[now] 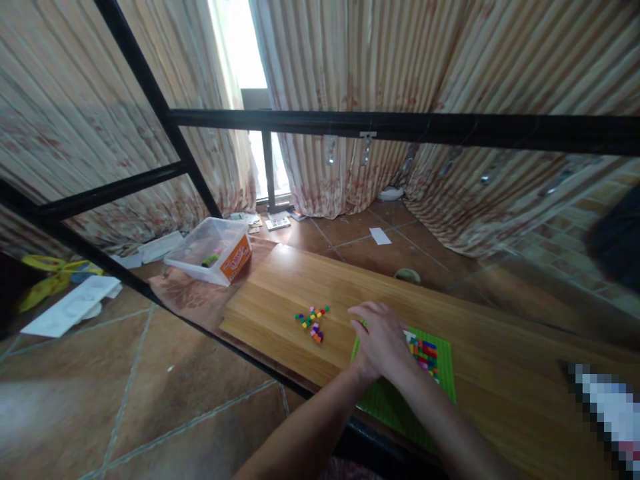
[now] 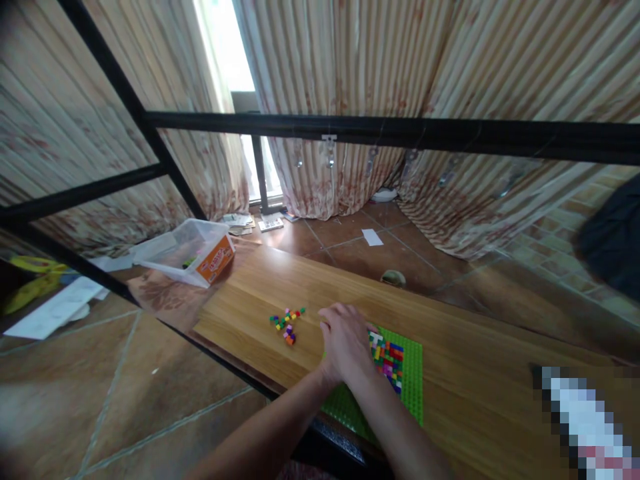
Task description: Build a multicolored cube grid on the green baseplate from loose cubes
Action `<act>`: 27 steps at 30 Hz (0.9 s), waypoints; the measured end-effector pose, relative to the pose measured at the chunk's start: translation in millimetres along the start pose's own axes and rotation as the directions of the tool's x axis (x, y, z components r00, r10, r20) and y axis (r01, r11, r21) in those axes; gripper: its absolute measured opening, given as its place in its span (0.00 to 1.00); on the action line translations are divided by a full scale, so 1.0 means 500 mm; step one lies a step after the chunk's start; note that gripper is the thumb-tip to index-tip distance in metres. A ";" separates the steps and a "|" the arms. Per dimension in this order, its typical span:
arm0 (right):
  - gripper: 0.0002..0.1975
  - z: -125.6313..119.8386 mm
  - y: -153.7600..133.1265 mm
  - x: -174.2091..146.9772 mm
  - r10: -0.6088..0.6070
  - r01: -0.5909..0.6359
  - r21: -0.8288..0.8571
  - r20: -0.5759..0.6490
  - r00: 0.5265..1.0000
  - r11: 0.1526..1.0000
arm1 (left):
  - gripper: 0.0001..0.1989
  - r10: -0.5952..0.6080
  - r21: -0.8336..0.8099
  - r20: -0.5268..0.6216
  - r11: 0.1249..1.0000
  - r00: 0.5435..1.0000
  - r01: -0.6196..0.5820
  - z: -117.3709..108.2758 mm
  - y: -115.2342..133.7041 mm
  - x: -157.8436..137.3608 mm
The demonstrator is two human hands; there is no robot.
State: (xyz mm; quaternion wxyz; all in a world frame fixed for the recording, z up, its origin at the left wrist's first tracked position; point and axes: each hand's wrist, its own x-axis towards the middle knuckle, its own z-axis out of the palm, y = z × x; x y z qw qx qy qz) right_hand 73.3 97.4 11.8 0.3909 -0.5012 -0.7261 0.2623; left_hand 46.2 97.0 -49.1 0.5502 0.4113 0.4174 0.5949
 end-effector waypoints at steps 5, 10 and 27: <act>0.12 0.060 -0.021 0.067 -0.098 0.195 -0.277 0.329 0.939 0.941 | 0.16 -0.027 0.034 0.055 0.999 0.998 0.026 0.004 0.001 0.006; 0.16 0.079 -0.039 0.106 0.001 0.292 -0.449 0.546 0.838 0.844 | 0.18 -0.058 0.006 0.054 0.998 0.997 0.058 0.004 0.008 0.001; 0.12 -0.007 -0.040 0.045 -0.065 0.072 -0.111 0.065 0.996 0.991 | 0.15 -0.011 0.038 0.046 0.999 0.999 0.009 -0.002 0.004 -0.001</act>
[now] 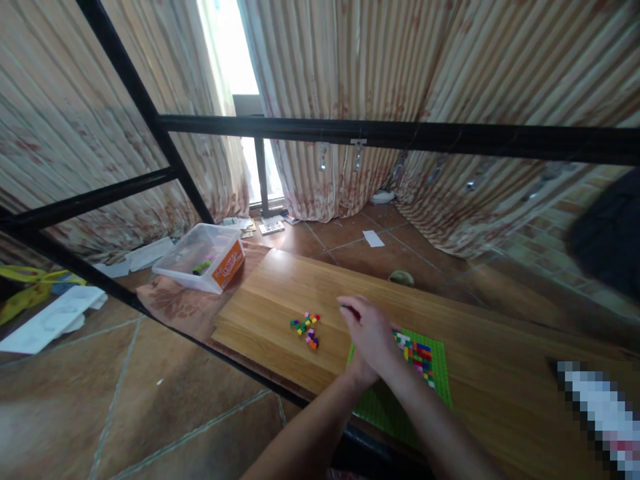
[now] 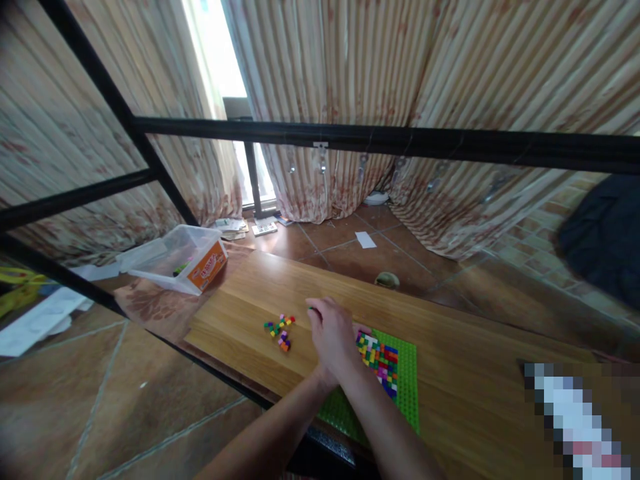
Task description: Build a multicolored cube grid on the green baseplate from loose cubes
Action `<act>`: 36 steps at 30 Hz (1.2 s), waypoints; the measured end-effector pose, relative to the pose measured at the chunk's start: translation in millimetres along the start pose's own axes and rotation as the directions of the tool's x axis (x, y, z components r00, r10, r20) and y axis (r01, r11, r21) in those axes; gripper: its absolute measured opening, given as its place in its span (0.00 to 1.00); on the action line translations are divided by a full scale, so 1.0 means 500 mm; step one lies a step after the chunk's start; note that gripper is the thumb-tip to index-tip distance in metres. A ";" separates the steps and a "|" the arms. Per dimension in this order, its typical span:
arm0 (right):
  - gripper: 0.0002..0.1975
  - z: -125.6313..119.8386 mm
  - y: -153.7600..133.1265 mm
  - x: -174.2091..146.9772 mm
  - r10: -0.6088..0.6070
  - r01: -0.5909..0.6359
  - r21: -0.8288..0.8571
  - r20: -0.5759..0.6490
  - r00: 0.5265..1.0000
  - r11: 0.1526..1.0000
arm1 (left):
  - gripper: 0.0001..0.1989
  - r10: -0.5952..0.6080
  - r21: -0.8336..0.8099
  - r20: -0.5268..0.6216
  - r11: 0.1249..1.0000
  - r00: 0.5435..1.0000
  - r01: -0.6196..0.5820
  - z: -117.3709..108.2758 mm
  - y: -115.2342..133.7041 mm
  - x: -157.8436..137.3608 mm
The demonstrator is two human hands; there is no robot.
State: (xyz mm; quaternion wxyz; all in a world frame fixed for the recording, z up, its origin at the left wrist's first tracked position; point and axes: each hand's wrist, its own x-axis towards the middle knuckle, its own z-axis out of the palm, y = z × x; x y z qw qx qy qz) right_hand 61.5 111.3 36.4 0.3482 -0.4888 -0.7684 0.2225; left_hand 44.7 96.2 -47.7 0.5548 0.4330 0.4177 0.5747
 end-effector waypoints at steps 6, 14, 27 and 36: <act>0.14 -0.162 0.102 -0.091 0.278 -0.246 0.152 -0.242 0.930 0.957 | 0.19 -0.011 0.048 0.000 0.999 1.000 0.011 0.001 0.028 -0.005; 0.15 -0.167 0.187 -0.160 0.524 -0.422 0.390 -0.207 0.826 0.819 | 0.18 -0.065 0.068 -0.010 0.996 0.998 0.066 -0.003 0.035 -0.004; 0.09 -0.122 0.188 -0.130 0.453 -0.354 0.484 -0.100 0.886 0.800 | 0.17 -0.043 0.061 -0.001 0.997 0.999 0.043 -0.001 0.040 -0.002; 0.13 -0.120 0.181 -0.125 0.589 -0.465 0.614 0.001 0.808 0.637 | 0.17 -0.034 0.056 -0.002 0.998 0.999 0.034 -0.001 0.037 -0.002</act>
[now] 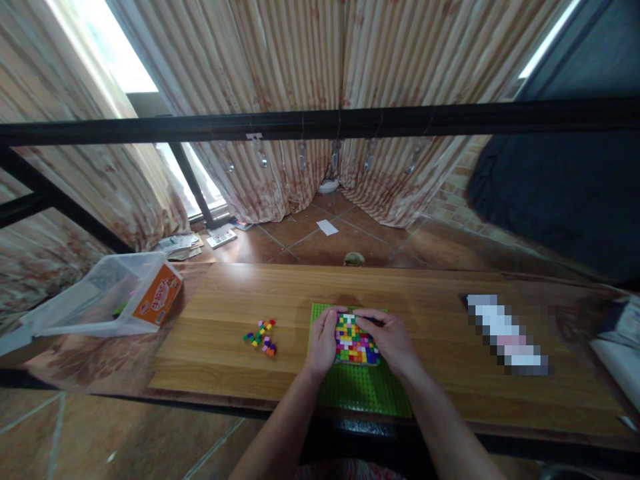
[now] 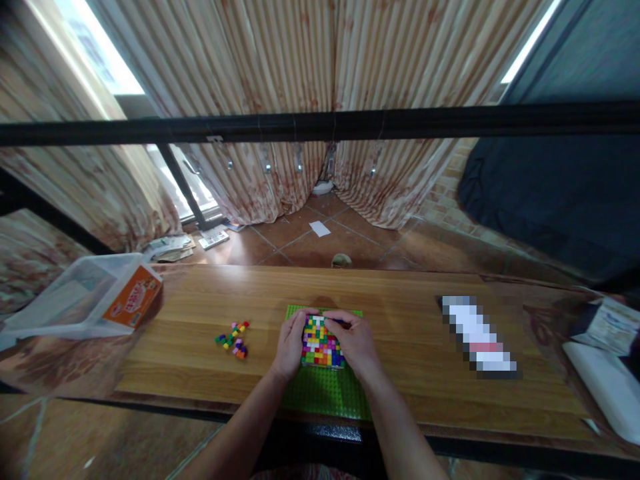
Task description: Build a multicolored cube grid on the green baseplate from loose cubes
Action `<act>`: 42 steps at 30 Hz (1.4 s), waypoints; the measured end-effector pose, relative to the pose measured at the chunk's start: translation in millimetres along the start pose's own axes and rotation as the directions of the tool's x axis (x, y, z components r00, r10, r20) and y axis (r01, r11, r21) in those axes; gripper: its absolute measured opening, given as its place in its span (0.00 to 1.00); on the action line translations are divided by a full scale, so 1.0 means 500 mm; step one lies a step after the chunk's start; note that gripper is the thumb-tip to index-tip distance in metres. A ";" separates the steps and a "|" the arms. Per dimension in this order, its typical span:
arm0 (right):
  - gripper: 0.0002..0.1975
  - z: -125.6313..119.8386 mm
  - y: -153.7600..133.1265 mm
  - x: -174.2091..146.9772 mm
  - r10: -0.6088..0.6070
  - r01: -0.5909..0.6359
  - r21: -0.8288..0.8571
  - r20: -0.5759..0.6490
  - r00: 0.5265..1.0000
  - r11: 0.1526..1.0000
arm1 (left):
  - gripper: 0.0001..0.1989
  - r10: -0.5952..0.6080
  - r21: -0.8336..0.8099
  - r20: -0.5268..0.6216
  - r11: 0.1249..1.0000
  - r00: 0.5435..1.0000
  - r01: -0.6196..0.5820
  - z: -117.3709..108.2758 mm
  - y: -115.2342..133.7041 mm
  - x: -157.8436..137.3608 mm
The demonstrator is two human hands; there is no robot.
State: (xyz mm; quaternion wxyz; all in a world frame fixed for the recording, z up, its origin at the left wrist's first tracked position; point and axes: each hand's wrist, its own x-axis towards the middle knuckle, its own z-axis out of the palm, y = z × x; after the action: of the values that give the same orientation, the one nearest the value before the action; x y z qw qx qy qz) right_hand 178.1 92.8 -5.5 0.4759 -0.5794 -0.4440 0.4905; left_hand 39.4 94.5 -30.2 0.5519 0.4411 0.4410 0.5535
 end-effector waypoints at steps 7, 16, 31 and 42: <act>0.15 -0.004 -0.005 0.008 0.126 -0.134 0.142 0.070 0.990 0.981 | 0.17 -0.002 -0.006 -0.010 1.000 1.000 0.002 0.001 0.000 0.000; 0.19 -0.018 -0.013 0.009 0.180 -0.222 0.205 0.204 0.962 0.953 | 0.16 -0.002 -0.012 -0.014 1.000 1.000 0.002 0.003 0.008 -0.002; 0.20 0.008 -0.003 0.010 0.081 -0.079 -0.035 0.054 0.995 0.996 | 0.15 0.004 -0.049 -0.012 0.999 1.000 -0.005 0.006 0.003 -0.001; 0.22 0.001 -0.010 0.004 0.040 -0.027 -0.163 0.074 0.996 0.986 | 0.17 0.020 -0.018 0.004 1.000 1.000 -0.020 0.001 -0.009 -0.002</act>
State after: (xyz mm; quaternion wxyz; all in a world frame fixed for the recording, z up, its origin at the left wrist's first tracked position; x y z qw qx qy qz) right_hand 177.5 95.5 -1.0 0.4012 -0.6042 -0.4907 0.4828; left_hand 40.8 93.6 -34.3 0.5510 0.4418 0.4305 0.5621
